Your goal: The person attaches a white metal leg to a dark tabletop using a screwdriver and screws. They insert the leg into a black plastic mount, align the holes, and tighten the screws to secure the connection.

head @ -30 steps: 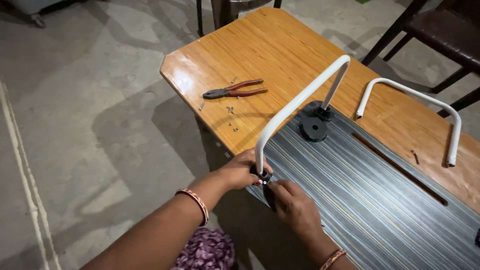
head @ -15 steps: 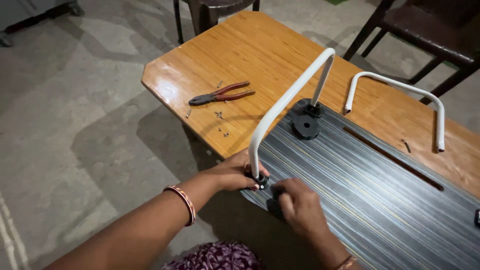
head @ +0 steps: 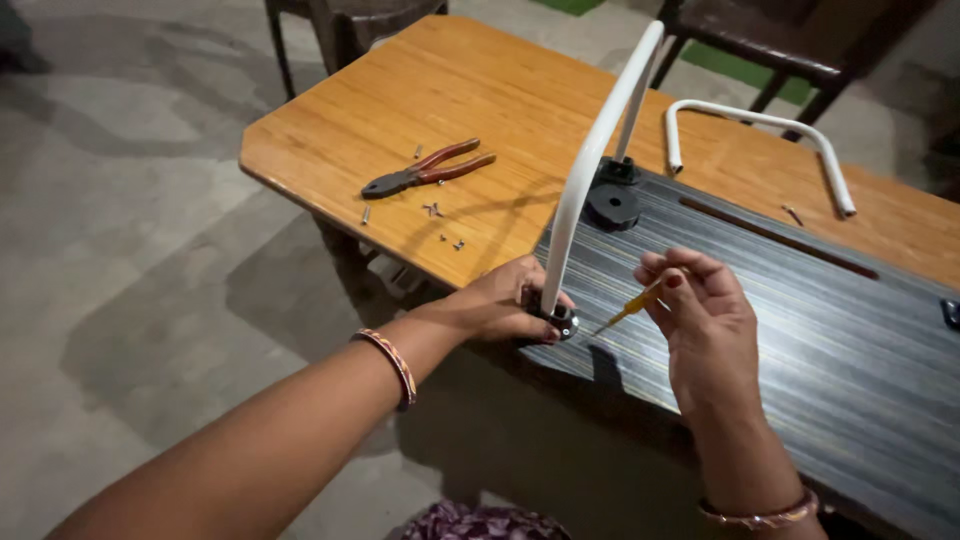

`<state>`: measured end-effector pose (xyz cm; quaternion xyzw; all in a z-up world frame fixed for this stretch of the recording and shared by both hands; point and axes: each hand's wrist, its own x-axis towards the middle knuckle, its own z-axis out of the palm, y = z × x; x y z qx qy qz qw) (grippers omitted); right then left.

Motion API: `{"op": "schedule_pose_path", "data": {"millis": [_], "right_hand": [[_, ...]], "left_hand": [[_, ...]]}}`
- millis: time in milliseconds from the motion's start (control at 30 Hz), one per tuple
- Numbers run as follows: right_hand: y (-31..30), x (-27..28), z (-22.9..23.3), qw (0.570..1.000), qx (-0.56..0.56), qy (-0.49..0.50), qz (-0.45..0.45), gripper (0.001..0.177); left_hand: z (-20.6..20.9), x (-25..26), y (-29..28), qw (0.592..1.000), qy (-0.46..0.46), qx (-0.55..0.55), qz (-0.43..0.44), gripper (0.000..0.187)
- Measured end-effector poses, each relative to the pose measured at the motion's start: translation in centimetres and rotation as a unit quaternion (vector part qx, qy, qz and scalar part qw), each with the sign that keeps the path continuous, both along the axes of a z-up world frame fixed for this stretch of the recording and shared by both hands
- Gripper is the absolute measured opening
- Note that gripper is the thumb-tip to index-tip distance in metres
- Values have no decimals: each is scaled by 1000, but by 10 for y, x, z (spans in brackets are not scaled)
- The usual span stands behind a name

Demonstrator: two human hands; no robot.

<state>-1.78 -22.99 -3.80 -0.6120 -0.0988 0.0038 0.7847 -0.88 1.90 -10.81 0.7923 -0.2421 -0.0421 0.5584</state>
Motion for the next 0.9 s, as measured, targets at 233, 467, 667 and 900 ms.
{"op": "schedule_pose_path", "data": {"millis": [233,467,667,900], "right_hand": [[21,-44,6,993,-31,-92,-73,17],[39,-47,1,983,-82,-136,-96,18],[43,-50,-2,980,-89,-149,-102,19],[47,-48,-1,978,-111,-149,-99,19]], "left_hand": [[3,-12,3,997,-27,49,51,43],[6,-14,3,997,-18,37,69,43],[8,-16,3,996,-20,43,75,44],[11,-14,2,995,-20,63,76,46]]}}
